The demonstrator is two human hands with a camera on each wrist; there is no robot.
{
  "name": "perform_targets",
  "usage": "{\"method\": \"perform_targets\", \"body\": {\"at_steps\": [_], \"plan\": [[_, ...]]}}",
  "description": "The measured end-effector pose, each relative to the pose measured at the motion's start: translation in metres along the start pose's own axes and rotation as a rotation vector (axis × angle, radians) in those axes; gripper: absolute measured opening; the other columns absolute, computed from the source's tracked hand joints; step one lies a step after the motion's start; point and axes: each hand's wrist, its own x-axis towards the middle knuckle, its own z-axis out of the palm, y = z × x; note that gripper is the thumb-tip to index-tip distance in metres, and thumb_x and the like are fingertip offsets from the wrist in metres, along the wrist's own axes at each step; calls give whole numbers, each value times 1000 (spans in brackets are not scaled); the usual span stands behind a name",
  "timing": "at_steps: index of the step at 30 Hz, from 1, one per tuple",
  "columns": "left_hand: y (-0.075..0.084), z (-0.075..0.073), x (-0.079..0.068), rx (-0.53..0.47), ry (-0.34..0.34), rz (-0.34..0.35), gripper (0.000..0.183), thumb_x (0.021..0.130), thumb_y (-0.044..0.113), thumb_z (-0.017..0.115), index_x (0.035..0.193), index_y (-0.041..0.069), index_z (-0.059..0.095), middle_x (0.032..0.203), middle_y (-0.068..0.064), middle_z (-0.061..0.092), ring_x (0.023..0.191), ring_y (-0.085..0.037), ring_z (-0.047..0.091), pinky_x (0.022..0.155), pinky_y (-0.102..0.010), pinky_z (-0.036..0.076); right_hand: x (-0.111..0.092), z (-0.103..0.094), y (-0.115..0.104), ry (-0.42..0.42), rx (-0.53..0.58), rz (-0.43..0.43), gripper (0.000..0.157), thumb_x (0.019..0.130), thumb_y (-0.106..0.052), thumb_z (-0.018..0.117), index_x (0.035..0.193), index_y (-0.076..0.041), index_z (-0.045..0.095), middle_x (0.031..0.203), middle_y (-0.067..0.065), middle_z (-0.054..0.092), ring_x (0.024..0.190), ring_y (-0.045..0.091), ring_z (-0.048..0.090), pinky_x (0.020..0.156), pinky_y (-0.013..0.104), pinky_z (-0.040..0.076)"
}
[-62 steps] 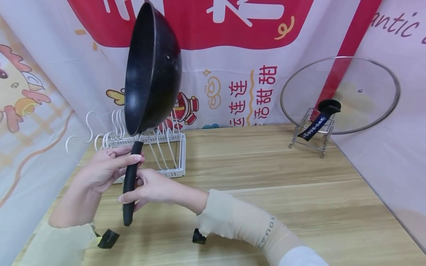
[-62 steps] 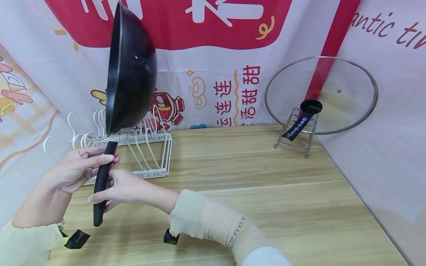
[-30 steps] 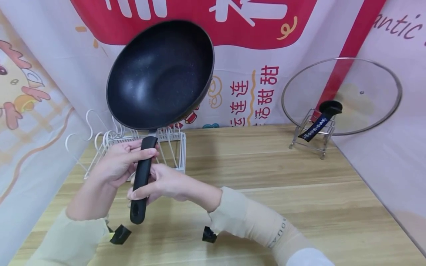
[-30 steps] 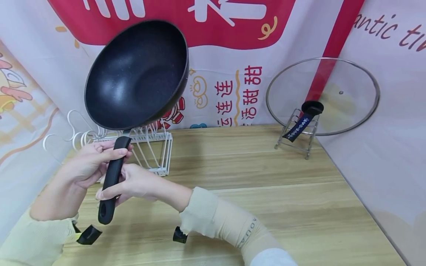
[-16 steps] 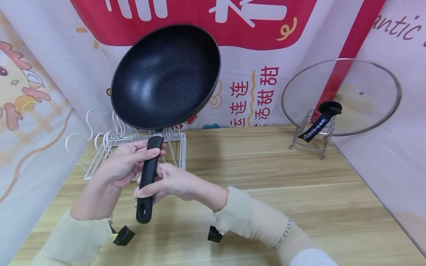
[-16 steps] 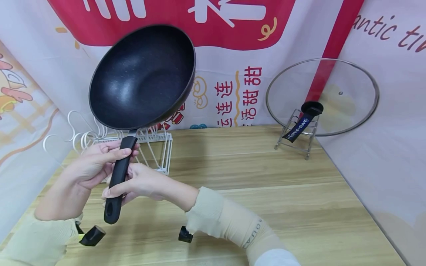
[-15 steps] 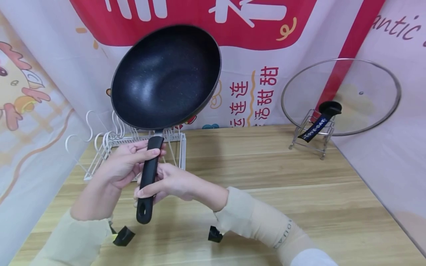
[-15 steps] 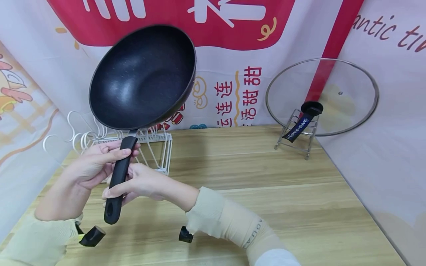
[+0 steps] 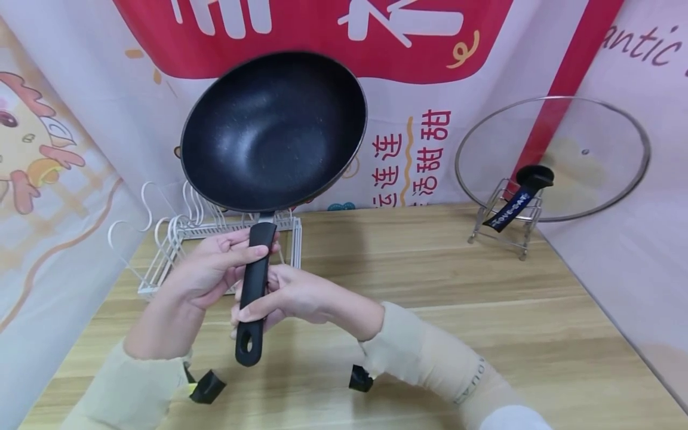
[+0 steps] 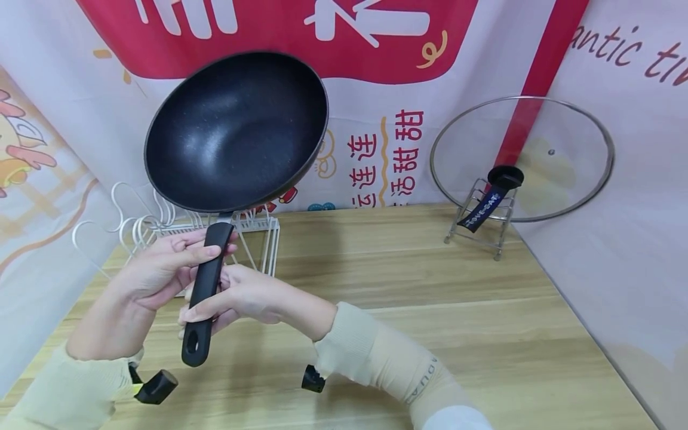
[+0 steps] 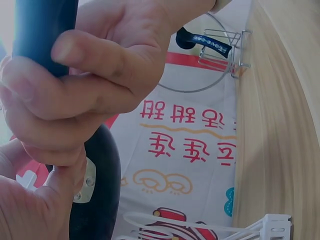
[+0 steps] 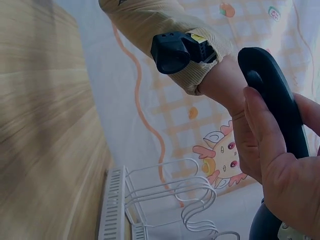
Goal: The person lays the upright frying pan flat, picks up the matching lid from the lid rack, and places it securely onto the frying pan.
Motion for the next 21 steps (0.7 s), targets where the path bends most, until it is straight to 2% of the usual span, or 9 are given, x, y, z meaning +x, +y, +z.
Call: {"method": "perform_targets", "body": {"at_steps": [6, 12, 16, 21], "plan": [[0, 9, 2, 18, 32, 6, 21, 98, -8, 59, 110, 3, 74, 105, -9, 75, 93, -18, 72, 79, -24, 59, -5, -6, -1, -37, 9, 9, 13, 97, 12, 51, 106, 3, 50, 94, 4, 69, 89, 17, 70, 89, 44, 59], [0, 21, 6, 36, 85, -8, 20, 97, -9, 61, 108, 3, 72, 103, -8, 76, 94, -16, 72, 81, -25, 59, -12, -11, -2, -33, 11, 19, 14, 98, 12, 50, 107, 2, 50, 95, 5, 70, 91, 17, 70, 91, 45, 58], [-1, 27, 9, 40, 125, -19, 19, 96, -8, 63, 108, 4, 72, 102, -6, 76, 96, -15, 72, 83, -24, 59, -16, -14, -3, -38, -4, 23, 14, 98, 12, 50, 110, 3, 49, 96, 4, 70, 92, 17, 71, 92, 45, 58], [-5, 32, 9, 33, 142, -9, 19, 95, -8, 63, 105, 4, 73, 100, -5, 76, 96, -14, 72, 84, -25, 58, -21, -17, -2, -60, -10, 31, 14, 99, 12, 49, 110, 5, 49, 94, 1, 69, 94, 17, 71, 94, 46, 57]]}}
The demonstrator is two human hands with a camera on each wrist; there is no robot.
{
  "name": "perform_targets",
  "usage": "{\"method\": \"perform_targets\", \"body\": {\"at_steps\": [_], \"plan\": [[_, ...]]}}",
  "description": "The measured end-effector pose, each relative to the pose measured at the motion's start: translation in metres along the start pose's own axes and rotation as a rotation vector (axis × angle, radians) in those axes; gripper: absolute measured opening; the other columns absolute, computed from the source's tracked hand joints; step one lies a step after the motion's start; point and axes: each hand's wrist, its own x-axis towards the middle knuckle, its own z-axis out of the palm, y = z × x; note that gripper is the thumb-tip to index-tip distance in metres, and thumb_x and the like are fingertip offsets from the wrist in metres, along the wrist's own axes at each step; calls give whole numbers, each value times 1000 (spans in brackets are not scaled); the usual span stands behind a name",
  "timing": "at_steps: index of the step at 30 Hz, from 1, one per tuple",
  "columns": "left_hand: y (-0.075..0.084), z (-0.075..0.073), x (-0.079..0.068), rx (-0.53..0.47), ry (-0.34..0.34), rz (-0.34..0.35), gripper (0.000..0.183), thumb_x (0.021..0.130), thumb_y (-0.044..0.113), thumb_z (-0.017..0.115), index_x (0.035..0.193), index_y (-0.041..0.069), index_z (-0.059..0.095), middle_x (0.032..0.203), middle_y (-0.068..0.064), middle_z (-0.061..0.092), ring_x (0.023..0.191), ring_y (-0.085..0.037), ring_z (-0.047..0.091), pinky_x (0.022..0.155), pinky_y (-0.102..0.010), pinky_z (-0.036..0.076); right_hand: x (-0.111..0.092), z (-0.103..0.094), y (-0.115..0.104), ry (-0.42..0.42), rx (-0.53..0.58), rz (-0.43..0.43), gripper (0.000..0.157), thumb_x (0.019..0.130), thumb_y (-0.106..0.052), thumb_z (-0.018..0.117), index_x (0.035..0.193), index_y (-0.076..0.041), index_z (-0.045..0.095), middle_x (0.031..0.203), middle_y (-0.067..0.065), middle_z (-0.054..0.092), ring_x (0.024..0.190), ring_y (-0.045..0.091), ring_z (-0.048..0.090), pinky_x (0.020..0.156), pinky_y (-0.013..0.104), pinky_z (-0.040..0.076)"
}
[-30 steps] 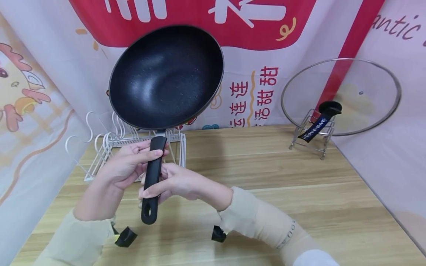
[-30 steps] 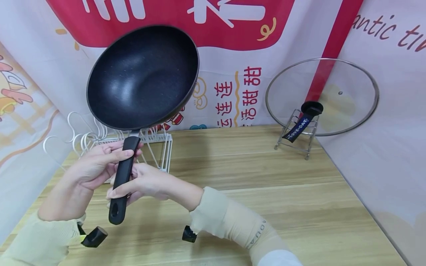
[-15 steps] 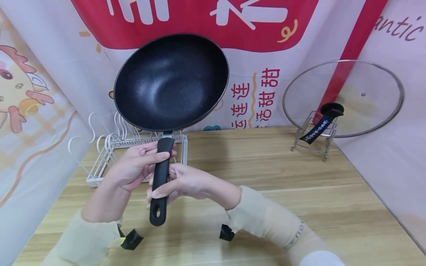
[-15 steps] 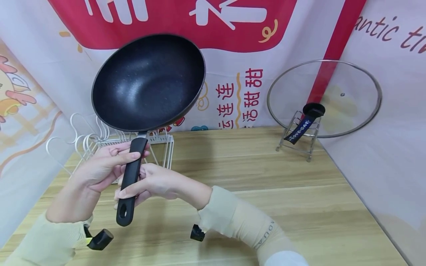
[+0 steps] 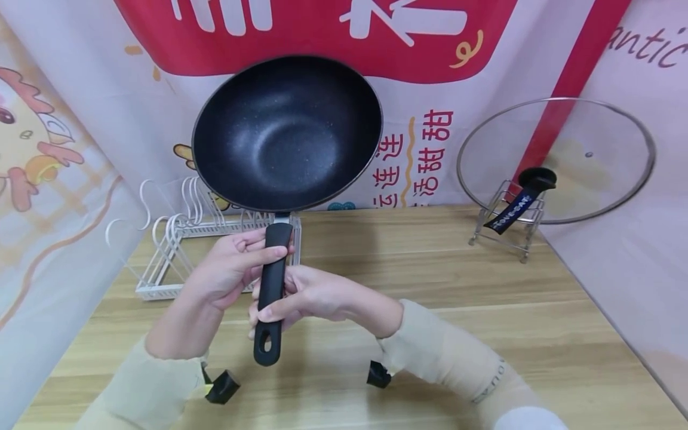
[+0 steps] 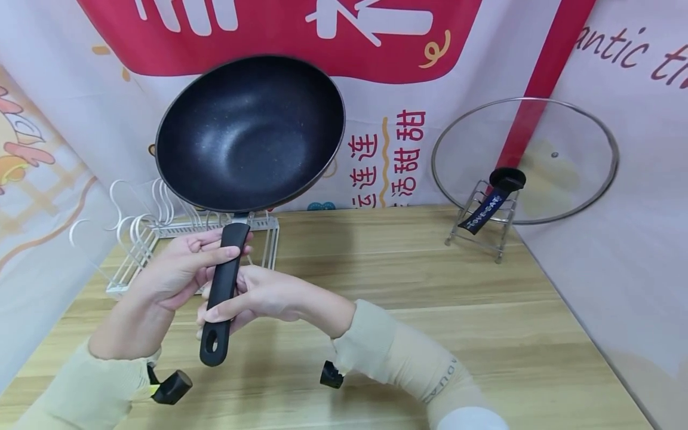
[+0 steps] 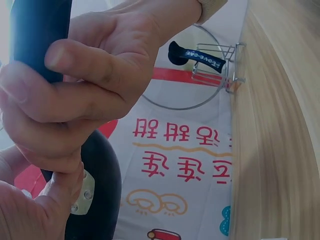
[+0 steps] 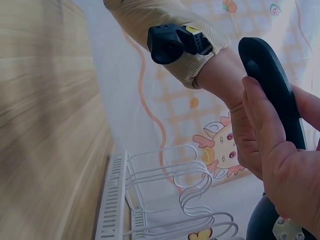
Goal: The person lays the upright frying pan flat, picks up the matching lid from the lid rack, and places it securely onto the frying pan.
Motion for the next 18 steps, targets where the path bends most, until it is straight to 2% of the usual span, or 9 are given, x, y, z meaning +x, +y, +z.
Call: {"method": "perform_targets", "body": {"at_steps": [4, 8, 14, 18], "plan": [[-3, 5, 1, -18, -6, 11, 19, 95, -9, 63, 105, 4, 73, 101, -6, 76, 96, -14, 72, 86, -26, 58, -5, -2, 1, -5, -5, -2, 14, 98, 12, 49, 110, 5, 50, 93, 0, 69, 94, 16, 70, 94, 45, 57], [-3, 9, 5, 9, -8, 11, 18, 95, -8, 63, 109, 0, 71, 100, -5, 75, 96, -15, 72, 86, -25, 58, -10, -4, -1, 9, -6, -4, 17, 98, 12, 50, 112, 2, 49, 93, 1, 69, 94, 16, 70, 93, 45, 57], [-5, 19, 9, 31, 4, 7, 18, 94, -7, 64, 106, 2, 72, 98, -3, 76, 94, -13, 72, 85, -24, 57, -18, -8, -2, 15, -1, -6, 19, 97, 13, 49, 112, 1, 47, 93, 1, 69, 94, 17, 70, 96, 52, 55], [-10, 25, 11, 29, 32, 5, 22, 93, -8, 64, 115, -7, 67, 97, -1, 76, 93, -12, 73, 86, -24, 57, -23, -12, 0, 11, -2, -1, 19, 97, 13, 49, 112, 2, 47, 93, 1, 69, 95, 18, 70, 95, 51, 55]]}}
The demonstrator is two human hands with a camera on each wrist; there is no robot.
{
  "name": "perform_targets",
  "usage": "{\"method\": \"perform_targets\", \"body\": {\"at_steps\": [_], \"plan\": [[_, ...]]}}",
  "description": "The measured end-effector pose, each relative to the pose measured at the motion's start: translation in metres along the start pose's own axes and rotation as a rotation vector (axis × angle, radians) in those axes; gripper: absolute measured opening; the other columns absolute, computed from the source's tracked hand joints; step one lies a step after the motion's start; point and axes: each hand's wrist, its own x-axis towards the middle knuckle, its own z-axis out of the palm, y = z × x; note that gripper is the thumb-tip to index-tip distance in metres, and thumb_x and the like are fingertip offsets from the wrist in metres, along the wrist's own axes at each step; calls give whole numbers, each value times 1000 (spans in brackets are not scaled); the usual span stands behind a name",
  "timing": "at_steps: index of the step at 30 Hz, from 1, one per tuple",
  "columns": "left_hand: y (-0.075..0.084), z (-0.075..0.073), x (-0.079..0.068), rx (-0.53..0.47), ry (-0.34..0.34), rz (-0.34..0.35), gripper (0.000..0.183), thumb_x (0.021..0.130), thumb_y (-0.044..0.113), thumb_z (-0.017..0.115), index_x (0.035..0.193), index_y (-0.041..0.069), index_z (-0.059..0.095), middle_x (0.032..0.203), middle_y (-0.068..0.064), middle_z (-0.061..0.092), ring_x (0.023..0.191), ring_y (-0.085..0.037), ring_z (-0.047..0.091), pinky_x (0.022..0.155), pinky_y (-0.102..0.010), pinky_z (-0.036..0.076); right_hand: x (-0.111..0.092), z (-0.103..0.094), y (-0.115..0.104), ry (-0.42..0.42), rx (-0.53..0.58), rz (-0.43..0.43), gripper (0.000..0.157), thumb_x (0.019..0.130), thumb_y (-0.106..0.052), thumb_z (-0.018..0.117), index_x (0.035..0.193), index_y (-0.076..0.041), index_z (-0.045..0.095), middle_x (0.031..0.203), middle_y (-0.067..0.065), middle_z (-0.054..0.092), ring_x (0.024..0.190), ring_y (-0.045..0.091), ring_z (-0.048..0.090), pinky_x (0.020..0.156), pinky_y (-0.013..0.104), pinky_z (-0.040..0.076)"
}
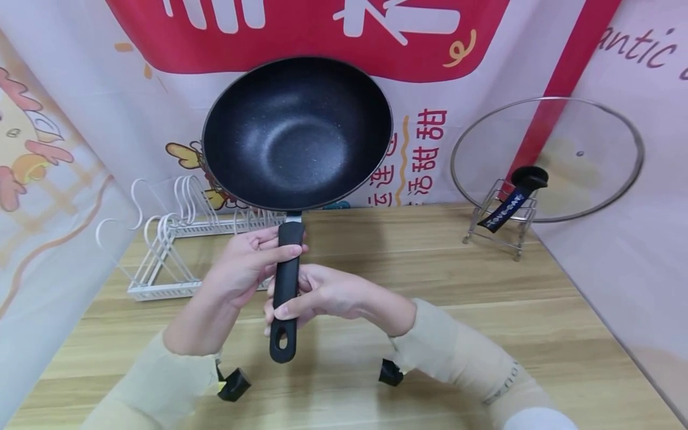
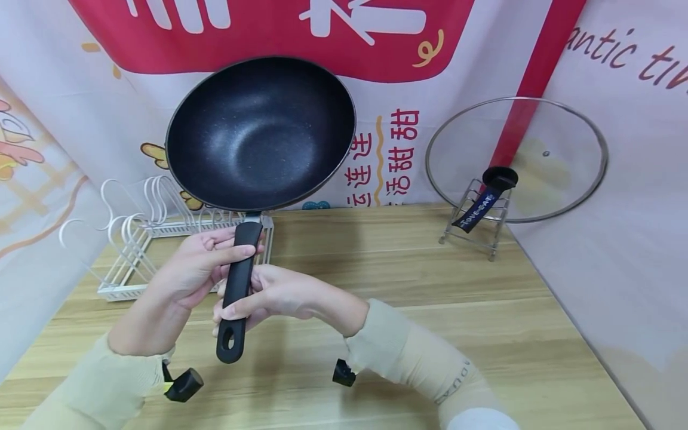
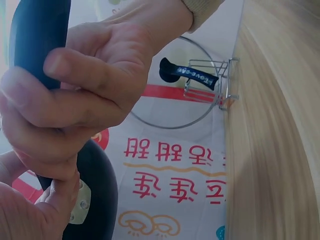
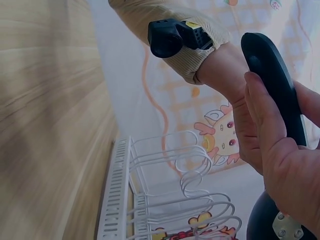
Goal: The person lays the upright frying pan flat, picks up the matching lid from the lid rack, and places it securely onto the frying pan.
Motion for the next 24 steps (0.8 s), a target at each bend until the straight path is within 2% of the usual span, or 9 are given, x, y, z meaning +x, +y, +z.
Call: {"method": "perform_targets", "body": {"at_steps": [3, 6, 13, 18, 24], "plan": [[-3, 4, 1, -8, 13, 1, 34, 93, -9, 64, 126, -15, 58, 97, -1, 76, 93, -13, 73, 87, -24, 57, -4, -3, 1, 1, -12, 0, 19, 96, 13, 50, 111, 1, 47, 93, 0, 70, 95, 18, 70, 95, 50, 56], [-6, 8, 3, -15, 17, 4, 41, 93, -9, 64, 131, -19, 52, 96, -1, 76, 93, -13, 73, 87, -24, 57, -7, -5, 2, 2, -27, -6, 18, 96, 12, 50, 109, 0, 49, 93, 0, 70, 95, 18, 70, 94, 48, 57], [-12, 15, 7, 9, 41, -19, 36, 92, -8, 68, 125, -17, 58, 95, -2, 76, 91, -14, 73, 86, -25, 57, -16, -10, 7, 21, -33, 8, 20, 96, 13, 50, 110, -1, 46, 93, 2, 69, 94, 18, 70, 94, 47, 57], [-19, 20, 10, 24, 63, -40, 40, 91, -7, 70, 127, -18, 57, 94, -2, 77, 88, -12, 72, 83, -24, 58, -22, -14, 9, 33, -24, 20, 19, 97, 14, 49, 109, -1, 46, 92, 4, 68, 94, 20, 70, 95, 50, 56], [-28, 27, 15, 39, 61, -46, 43, 89, -7, 71, 128, -18, 57, 90, 1, 76, 84, -11, 71, 81, -24, 58, -30, -18, 13, 40, -29, 47, 16, 98, 11, 48, 110, 1, 46, 93, 0, 68, 98, 19, 70, 96, 49, 56]]}}
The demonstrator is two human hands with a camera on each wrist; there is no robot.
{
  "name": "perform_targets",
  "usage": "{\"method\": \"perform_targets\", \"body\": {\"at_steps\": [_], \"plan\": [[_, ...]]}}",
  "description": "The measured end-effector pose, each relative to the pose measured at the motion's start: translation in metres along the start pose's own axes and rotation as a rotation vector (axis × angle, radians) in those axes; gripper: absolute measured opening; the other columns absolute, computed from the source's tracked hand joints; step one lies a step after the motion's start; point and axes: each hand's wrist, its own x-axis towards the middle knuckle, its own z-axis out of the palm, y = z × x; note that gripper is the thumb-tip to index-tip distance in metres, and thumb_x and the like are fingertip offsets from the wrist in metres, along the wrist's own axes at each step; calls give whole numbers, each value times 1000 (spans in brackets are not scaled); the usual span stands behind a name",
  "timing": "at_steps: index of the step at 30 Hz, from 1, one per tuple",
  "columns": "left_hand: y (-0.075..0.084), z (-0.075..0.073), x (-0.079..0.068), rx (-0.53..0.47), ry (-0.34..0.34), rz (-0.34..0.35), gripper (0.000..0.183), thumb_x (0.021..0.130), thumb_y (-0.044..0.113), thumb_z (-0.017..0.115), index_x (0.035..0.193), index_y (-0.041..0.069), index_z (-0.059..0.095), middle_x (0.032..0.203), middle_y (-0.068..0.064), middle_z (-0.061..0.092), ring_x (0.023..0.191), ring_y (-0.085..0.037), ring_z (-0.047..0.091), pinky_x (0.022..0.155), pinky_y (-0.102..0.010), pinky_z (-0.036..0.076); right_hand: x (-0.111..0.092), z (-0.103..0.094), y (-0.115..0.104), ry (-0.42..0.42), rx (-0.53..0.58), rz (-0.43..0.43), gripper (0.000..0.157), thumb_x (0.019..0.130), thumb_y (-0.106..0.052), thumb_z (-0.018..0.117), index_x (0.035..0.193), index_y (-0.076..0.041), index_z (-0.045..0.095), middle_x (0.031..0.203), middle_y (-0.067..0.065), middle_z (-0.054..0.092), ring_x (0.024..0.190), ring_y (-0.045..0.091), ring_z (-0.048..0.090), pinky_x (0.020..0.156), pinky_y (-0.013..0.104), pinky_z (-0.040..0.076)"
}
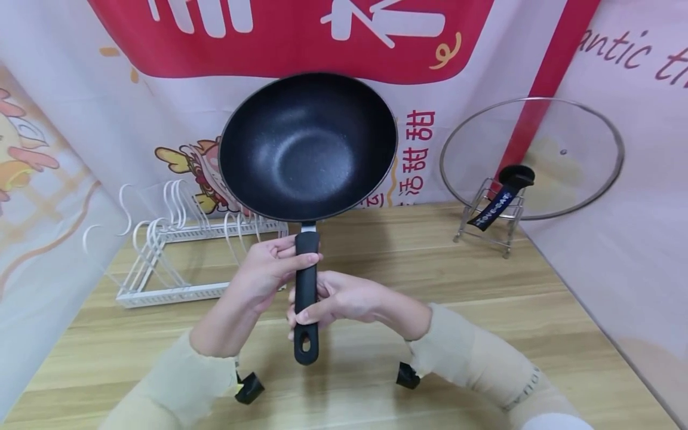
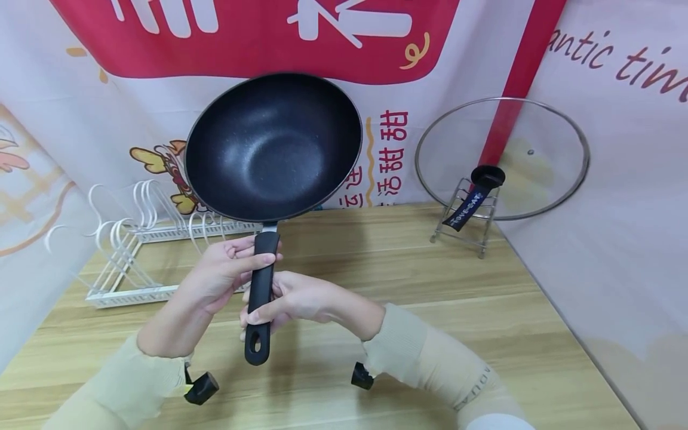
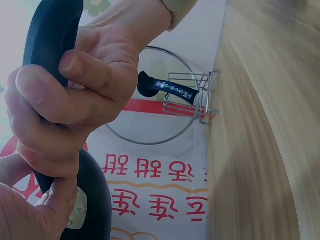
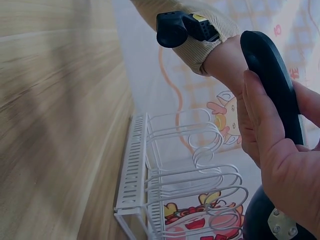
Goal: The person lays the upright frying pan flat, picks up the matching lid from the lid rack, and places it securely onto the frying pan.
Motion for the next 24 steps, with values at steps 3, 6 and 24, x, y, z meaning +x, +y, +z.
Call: {"method": "perform_targets", "body": {"at_steps": [3, 6, 24], "plan": [[-2, 2, 1, -2, -5, -6, 47, 89, -7, 71, 132, -18, 54, 91, 0, 76, 85, -10, 71, 82, -24, 58, -2, -2, 2, 3, -3, -1, 16, 98, 11, 49, 112, 2, 48, 94, 0, 68, 98, 19, 70, 96, 49, 55], [-4, 3, 3, -15, -10, -10, 49, 90, -7, 70, 134, -19, 52, 93, -2, 76, 86, -9, 71, 82, -24, 58, -4, -3, 4, 2, -3, -1, 16, 98, 10, 49, 112, 3, 49, 95, 0, 69, 99, 20, 70, 96, 49, 55], [-14, 15, 10, 26, 12, -6, 48, 89, -5, 72, 132, -17, 56, 98, -6, 76, 85, -8, 69, 80, -22, 58, -12, -11, 17, 11, 24, -57, 18, 96, 6, 53, 112, -2, 49, 99, 2, 69, 101, 22, 70, 95, 48, 56]]}}
